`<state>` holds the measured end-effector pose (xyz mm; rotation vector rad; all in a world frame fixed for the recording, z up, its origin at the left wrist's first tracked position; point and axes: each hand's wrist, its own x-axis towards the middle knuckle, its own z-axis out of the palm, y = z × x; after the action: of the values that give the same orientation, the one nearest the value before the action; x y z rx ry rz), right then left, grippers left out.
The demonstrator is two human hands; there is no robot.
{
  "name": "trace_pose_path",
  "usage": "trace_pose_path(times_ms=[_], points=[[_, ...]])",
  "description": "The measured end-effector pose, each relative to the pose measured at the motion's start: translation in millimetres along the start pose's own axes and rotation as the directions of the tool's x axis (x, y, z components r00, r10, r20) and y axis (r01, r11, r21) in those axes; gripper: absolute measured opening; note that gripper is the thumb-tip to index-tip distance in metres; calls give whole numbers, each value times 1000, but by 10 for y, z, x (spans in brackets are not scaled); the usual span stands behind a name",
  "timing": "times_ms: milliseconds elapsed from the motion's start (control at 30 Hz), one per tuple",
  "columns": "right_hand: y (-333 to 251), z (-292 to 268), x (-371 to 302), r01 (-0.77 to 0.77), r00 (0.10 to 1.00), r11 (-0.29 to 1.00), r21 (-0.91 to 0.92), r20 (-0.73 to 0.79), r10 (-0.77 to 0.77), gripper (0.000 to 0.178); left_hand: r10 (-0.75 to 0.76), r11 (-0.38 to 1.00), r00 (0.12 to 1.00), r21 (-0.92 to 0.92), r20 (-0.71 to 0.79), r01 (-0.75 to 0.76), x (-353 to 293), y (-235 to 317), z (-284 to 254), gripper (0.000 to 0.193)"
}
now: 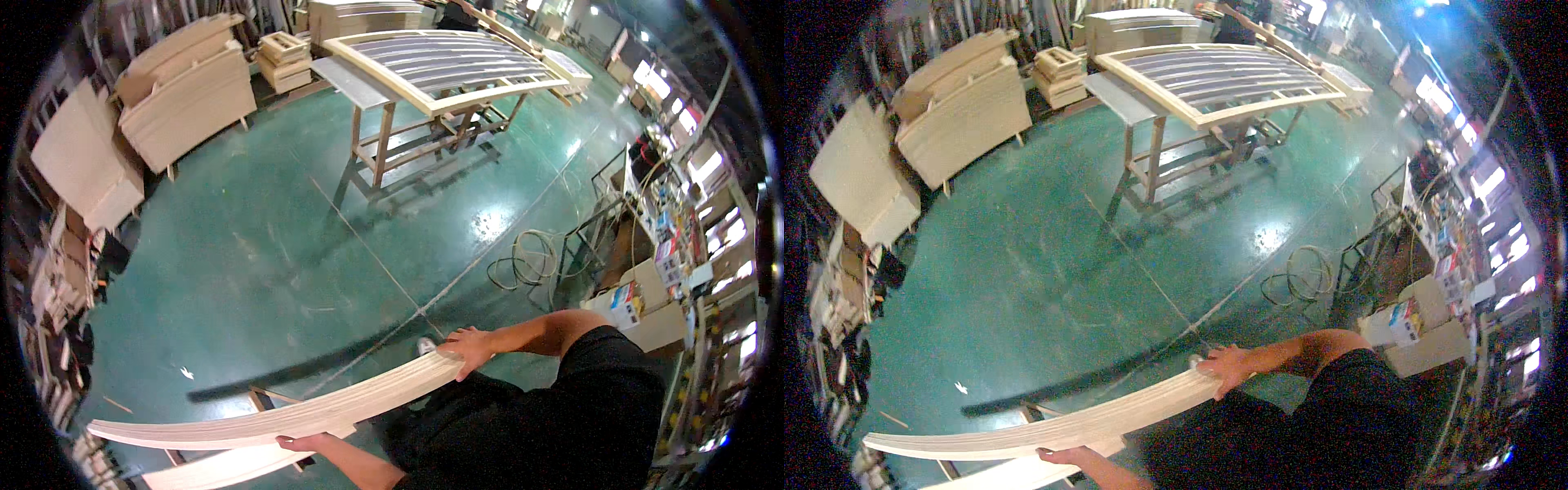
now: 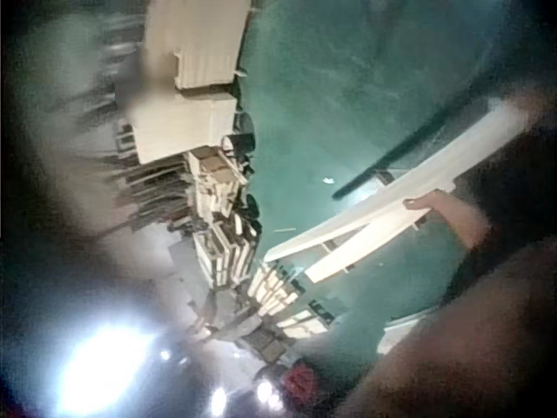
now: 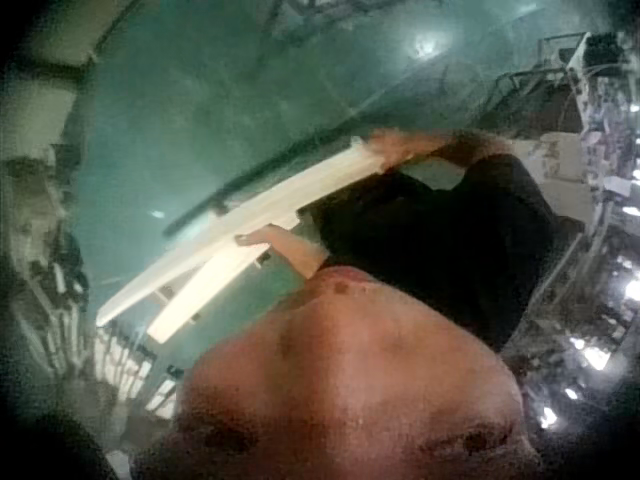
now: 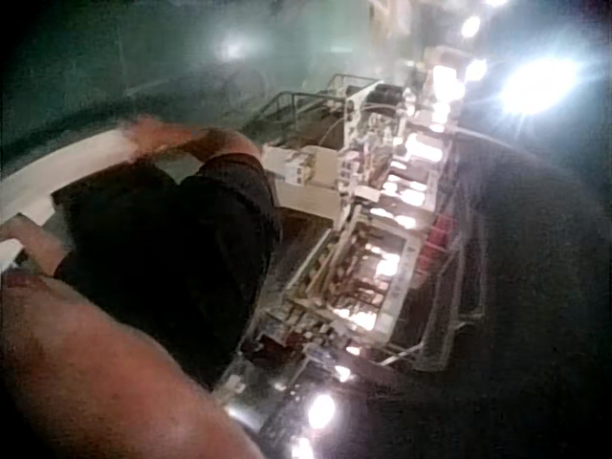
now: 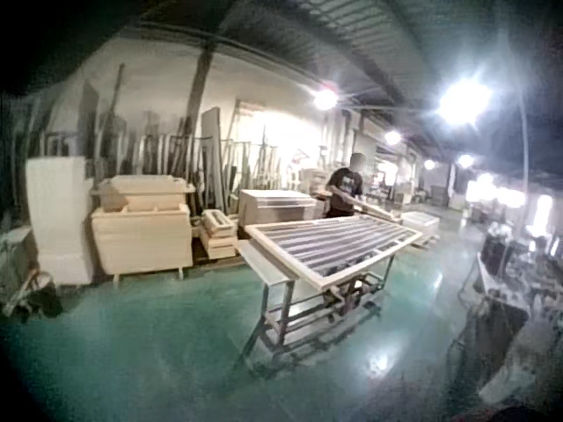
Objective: The person lifts and positions a large wooden frame structure, then uses a nail gun to secure a wooden slat to the frame. The person repeats the lifting and positioning of the frame multiple times before performing the final fastening.
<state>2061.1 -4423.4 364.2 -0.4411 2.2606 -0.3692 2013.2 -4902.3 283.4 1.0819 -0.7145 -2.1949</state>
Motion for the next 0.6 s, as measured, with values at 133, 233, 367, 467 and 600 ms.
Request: trace_pose_path(times_ms=[133, 233, 367, 467, 600], points=[[607, 124, -143, 98, 976, 995, 14, -195, -94, 115, 144, 986, 956, 42, 256, -159, -637, 17, 734, 77], [1019, 168, -159, 168, 942, 983, 72, -304, -138, 117, 230, 957, 927, 107, 297, -272, -1697, 45, 1666, 83], [1540, 217, -98, 293, 882, 947, 131, -421, -214, 119, 359, 896, 833, 96, 420, -434, -2708, -146, 2521, 85], [1627, -159, 1, 300, 899, 946, 121, -368, -238, 126, 442, 809, 737, 129, 511, -574, -3162, -285, 2985, 86], [1567, -1875, -272, 572, 751, 814, 102, -462, -471, 134, 402, 820, 609, 27, 684, -571, -3742, -652, 3561, 86]])
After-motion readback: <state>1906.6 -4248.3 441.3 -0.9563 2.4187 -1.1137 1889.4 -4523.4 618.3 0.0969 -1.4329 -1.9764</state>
